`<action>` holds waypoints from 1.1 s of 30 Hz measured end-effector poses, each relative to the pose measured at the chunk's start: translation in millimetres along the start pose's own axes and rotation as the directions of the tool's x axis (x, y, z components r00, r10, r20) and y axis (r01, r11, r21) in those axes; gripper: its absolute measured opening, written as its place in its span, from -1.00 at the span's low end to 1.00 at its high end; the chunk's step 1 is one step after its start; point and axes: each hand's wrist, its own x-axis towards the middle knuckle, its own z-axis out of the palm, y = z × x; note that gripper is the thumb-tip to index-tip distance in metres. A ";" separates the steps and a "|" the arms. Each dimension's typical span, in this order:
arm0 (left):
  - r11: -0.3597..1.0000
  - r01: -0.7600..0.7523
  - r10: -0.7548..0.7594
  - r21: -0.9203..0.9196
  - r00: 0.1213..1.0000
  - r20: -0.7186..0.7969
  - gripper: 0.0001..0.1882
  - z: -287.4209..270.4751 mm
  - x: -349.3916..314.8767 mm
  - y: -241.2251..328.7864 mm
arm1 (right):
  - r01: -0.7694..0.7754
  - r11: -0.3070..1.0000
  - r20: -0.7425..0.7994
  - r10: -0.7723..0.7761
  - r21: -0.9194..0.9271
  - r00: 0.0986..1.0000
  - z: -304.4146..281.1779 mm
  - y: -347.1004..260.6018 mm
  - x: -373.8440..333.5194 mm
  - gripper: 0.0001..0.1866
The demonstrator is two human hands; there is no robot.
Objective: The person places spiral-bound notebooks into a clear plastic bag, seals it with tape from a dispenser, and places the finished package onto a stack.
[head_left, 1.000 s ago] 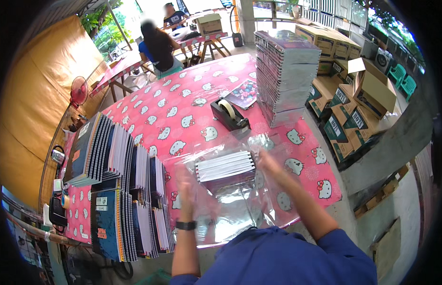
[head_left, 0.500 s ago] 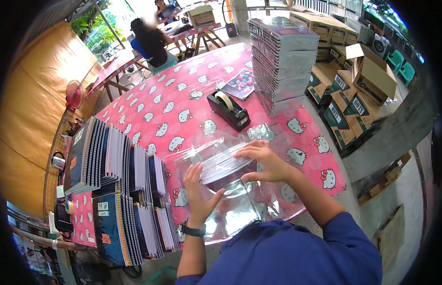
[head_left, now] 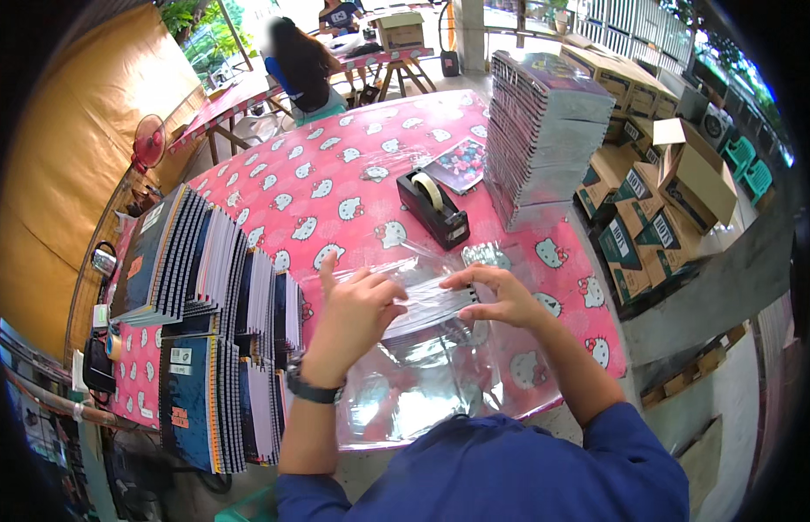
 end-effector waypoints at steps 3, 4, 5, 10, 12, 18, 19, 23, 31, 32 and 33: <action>0.996 -0.016 0.012 -0.085 0.999 -0.046 -0.64 -22.0 0.8 8.6 | -0.051 0.987 -0.031 0.057 0.151 0.998 0.1 3.3 -2.0 -0.49; 0.996 -0.014 0.011 -0.086 0.999 -0.038 -0.64 -19.4 1.0 6.1 | -0.076 0.974 -0.041 0.087 0.211 0.995 1.0 5.2 -2.7 -0.48; 0.999 0.052 -0.050 -0.009 0.989 0.136 -0.66 -17.5 0.5 2.8 | -0.078 0.974 -0.037 0.088 0.214 0.995 0.3 4.0 -1.7 -0.48; 0.972 -0.212 0.223 -0.101 0.968 0.113 -0.65 -35.0 -20.8 5.7 | 0.267 0.815 0.169 -0.209 -0.514 0.963 5.3 -19.1 2.1 -0.54; 0.954 -0.277 0.286 -0.117 0.956 0.065 -0.73 -35.9 -36.4 -0.1 | 0.267 0.831 0.214 -0.182 -0.489 0.960 9.7 -17.4 2.4 -0.53; 0.936 0.076 -0.117 -0.344 0.988 -0.100 -0.29 54.7 -89.7 -35.6 | 0.329 0.847 0.418 -0.143 -0.418 0.897 5.8 -18.6 9.1 -0.33; 0.935 0.080 -0.121 -0.345 0.988 -0.099 -0.29 54.7 -91.7 -38.8 | 0.328 0.848 0.421 -0.141 -0.416 0.896 4.2 -18.5 10.5 -0.33; 0.989 0.012 0.019 -0.150 0.978 0.207 -0.19 42.4 -76.5 -30.5 | 0.342 0.839 0.513 -0.089 -0.423 0.854 1.8 -18.2 10.1 -0.31; 1.000 0.007 0.001 -0.021 0.930 0.369 -0.13 39.7 -57.3 -3.6 | 0.357 0.805 0.556 -0.041 -0.473 0.830 -8.2 -21.7 22.7 -0.24; 0.999 0.021 -0.005 -0.039 0.928 0.373 -0.12 40.0 -59.2 -4.7 | 0.223 0.941 0.572 -0.039 -0.255 0.820 -11.7 -9.2 30.9 -0.21; 0.999 0.018 0.001 -0.046 0.925 0.380 -0.12 41.2 -58.3 -5.1 | 0.060 0.998 0.587 -0.034 -0.026 0.809 -16.4 3.8 37.5 -0.17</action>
